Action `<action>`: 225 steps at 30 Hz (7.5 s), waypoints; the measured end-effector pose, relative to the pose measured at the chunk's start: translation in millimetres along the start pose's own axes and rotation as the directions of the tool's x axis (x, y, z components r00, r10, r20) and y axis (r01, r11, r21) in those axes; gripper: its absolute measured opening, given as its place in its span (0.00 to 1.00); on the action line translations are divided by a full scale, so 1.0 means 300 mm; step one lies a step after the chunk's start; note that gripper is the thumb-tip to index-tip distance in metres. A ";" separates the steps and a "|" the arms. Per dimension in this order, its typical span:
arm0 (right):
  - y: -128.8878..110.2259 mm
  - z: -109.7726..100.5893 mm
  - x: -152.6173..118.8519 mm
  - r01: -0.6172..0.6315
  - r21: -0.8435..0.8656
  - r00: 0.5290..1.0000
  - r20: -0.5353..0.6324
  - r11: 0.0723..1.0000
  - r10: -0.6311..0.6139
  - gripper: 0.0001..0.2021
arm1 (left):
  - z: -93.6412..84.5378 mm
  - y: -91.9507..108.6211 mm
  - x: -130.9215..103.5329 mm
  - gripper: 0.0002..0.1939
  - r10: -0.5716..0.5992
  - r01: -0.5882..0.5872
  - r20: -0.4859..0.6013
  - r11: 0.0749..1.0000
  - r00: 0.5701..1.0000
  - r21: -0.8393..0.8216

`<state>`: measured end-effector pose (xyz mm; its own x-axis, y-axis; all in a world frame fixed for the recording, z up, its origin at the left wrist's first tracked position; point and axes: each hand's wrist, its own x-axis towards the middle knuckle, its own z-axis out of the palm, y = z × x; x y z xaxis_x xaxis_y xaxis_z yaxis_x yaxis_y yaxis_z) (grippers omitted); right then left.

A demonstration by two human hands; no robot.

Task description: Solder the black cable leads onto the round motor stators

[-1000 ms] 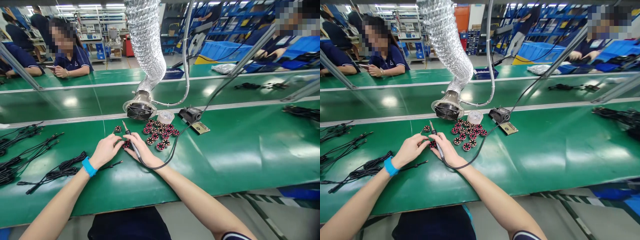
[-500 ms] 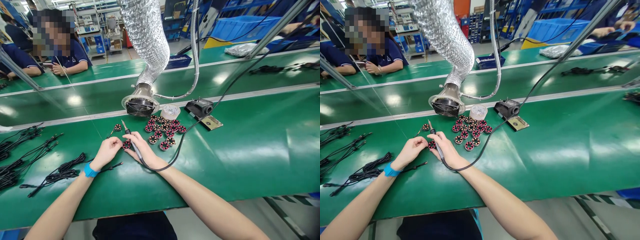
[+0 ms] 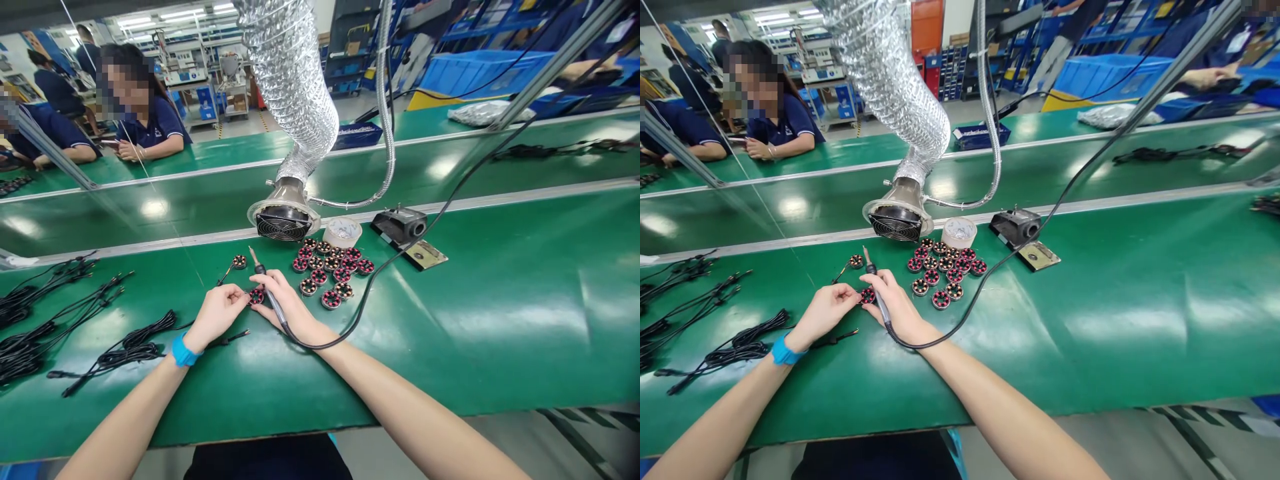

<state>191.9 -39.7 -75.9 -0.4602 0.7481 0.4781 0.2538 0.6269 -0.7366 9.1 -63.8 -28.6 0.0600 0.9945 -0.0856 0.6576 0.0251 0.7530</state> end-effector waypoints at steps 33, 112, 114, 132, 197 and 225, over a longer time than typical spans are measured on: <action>-0.015 -0.014 -0.002 0.025 -0.061 1.000 0.008 0.998 -0.025 0.27 | -0.022 -0.005 -0.011 0.15 0.052 -0.070 -0.124 0.987 0.991 -0.147; 0.015 -0.015 -0.014 -0.036 -0.071 0.997 -0.069 0.997 0.031 0.27 | -0.148 0.024 -0.065 0.12 0.210 -0.333 0.435 0.915 0.876 0.227; 0.011 -0.006 -0.012 -0.043 -0.058 0.997 -0.071 0.997 0.039 0.28 | -0.150 0.025 -0.054 0.12 0.157 -0.223 0.354 0.963 0.922 0.153; -0.111 0.035 0.026 -0.048 0.314 0.962 -0.242 0.948 0.129 0.17 | -0.094 0.033 -0.052 0.15 0.139 -0.074 0.169 0.937 0.976 -0.342; -0.115 0.015 -0.004 0.038 0.100 0.971 -0.237 0.994 -0.013 0.13 | -0.060 0.020 -0.038 0.10 -0.016 0.076 0.149 0.911 0.989 -0.406; -0.127 -0.028 -0.027 -0.139 0.214 0.954 -0.232 0.967 0.188 0.12 | -0.055 -0.006 -0.017 0.14 -0.075 0.085 0.044 0.942 0.996 -0.324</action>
<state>193.2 -67.8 -47.8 -0.1939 0.8826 0.4283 0.1271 0.4556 -0.8811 -4.8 -67.2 -18.9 0.0440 0.9844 -0.1703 0.3813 0.1410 0.9136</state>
